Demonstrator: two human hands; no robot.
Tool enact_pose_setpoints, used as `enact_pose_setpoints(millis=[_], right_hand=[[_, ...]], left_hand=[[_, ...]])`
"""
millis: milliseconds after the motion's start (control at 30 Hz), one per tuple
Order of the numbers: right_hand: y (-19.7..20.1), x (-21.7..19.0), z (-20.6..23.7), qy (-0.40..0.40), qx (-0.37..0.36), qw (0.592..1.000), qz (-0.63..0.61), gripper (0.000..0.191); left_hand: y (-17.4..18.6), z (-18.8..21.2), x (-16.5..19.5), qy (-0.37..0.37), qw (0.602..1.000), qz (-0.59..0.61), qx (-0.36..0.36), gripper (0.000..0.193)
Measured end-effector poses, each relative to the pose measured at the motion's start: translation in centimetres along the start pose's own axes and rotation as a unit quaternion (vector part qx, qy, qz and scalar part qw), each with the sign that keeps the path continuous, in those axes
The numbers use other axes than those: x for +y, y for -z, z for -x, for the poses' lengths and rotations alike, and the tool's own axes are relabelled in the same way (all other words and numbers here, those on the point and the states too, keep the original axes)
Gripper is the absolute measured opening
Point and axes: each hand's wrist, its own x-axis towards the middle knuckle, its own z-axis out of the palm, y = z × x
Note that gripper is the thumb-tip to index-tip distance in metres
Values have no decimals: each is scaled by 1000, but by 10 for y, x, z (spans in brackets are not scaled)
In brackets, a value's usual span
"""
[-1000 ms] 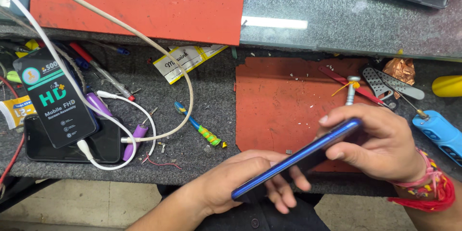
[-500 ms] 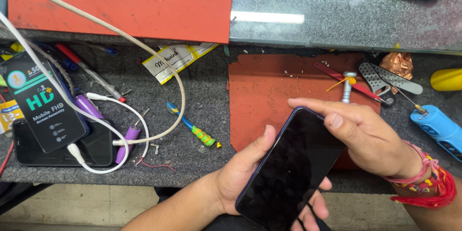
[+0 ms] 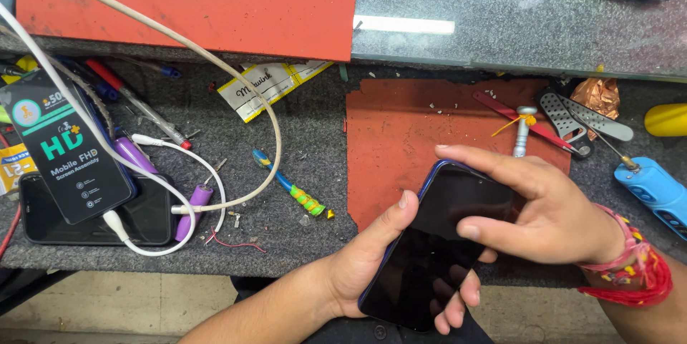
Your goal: The person uses a screwdriver to remove screws from the back of a disassembled smartphone. They then use a blue hot air gun to apply heat to the internal components and tweezers to carefully lift and remove a small part from the circuit board.
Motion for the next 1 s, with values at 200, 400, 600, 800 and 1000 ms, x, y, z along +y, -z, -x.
enact_pose_setpoints(millis=[200,400,600,800,1000], right_hand=[[1,0,-2,148,66,986,26,50],[2,0,0,105,56,987,-106,43],[12,3,1,91,17,975,-204,46],[9,8,1,104,75,991,-49,36],[3,8,5,85,115,988,-57,28]], left_hand=[[-2,-1,0,-11,997,-79,23,94],[-5,-2,-1,-15,992,-123,34,93],[-9,-1,0,-30,989,-142,39,90],[-15,-5,0,-44,974,-205,83,91],[-21,-4,0,-54,957,-270,87,92]])
